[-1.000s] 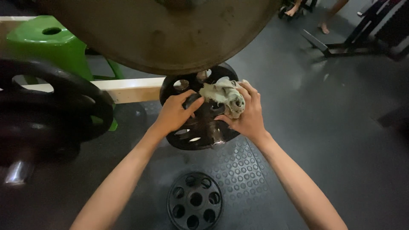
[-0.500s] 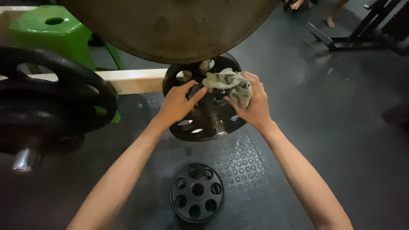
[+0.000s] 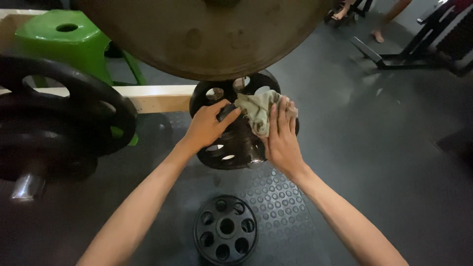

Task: Wiping down weight plates on a rack in a gym setting.

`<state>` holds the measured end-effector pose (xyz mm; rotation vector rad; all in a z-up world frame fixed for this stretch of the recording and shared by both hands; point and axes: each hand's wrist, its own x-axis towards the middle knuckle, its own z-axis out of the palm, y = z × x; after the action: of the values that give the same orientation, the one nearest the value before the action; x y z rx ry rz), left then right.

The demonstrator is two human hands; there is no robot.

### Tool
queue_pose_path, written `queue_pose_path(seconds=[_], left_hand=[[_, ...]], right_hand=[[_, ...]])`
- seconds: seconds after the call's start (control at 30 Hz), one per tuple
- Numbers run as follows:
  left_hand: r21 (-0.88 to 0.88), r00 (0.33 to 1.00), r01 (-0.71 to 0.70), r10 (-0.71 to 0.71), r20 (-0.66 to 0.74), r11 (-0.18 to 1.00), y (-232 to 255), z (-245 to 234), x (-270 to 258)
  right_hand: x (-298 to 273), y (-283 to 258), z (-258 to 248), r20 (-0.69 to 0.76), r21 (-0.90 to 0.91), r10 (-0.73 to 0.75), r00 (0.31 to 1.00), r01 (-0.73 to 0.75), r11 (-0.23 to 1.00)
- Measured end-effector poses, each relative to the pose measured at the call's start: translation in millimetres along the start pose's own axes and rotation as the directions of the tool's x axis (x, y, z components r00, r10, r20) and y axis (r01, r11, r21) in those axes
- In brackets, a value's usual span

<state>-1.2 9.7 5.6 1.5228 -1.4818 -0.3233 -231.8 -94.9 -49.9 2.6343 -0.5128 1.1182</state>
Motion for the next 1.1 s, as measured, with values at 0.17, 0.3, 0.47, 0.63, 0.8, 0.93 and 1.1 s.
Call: queue_pose_path(seconds=[0.17, 0.3, 0.47, 0.63, 0.8, 0.93, 1.1], left_hand=[[-0.001, 0.996, -0.090, 0.090, -0.025, 0.996, -21.9, 8.8, 3.2], [-0.012, 0.994, -0.105, 0.105, -0.027, 0.994, -10.4, 6.0, 4.3], [-0.023, 0.997, -0.065, 0.064, -0.042, 0.998, -6.4, 5.4, 4.2], [-0.043, 1.000, -0.018, 0.017, -0.005, 0.999, -8.1, 7.1, 5.1], [-0.056, 0.995, 0.080, -0.077, 0.062, 0.995, -12.3, 7.4, 11.1], [-0.071, 0.995, -0.098, 0.100, 0.022, 0.993, -42.1, 14.5, 13.1], [-0.152, 0.998, -0.058, 0.059, 0.003, 0.987, -13.8, 1.9, 12.0]], right_hand=[[-12.6, -5.5, 7.7, 0.177, 0.043, -0.042, 0.983, 0.035, 0.998], [-0.1, -17.7, -9.7, 0.103, 0.091, -0.115, 0.988, 0.106, 0.990], [7.4, -37.6, -10.6, 0.165, -0.244, -0.088, 0.982, 0.127, 0.962], [40.2, -57.7, -23.7, 0.221, -0.101, 0.118, 0.968, -0.098, 0.990], [44.5, -62.3, -26.0, 0.136, -0.185, 0.180, 0.974, -0.154, 0.971], [33.5, -55.9, -22.1, 0.100, 0.010, 0.168, 0.981, -0.170, 0.985], [28.1, -63.1, -6.5, 0.082, -0.014, 0.183, 0.980, -0.182, 0.983]])
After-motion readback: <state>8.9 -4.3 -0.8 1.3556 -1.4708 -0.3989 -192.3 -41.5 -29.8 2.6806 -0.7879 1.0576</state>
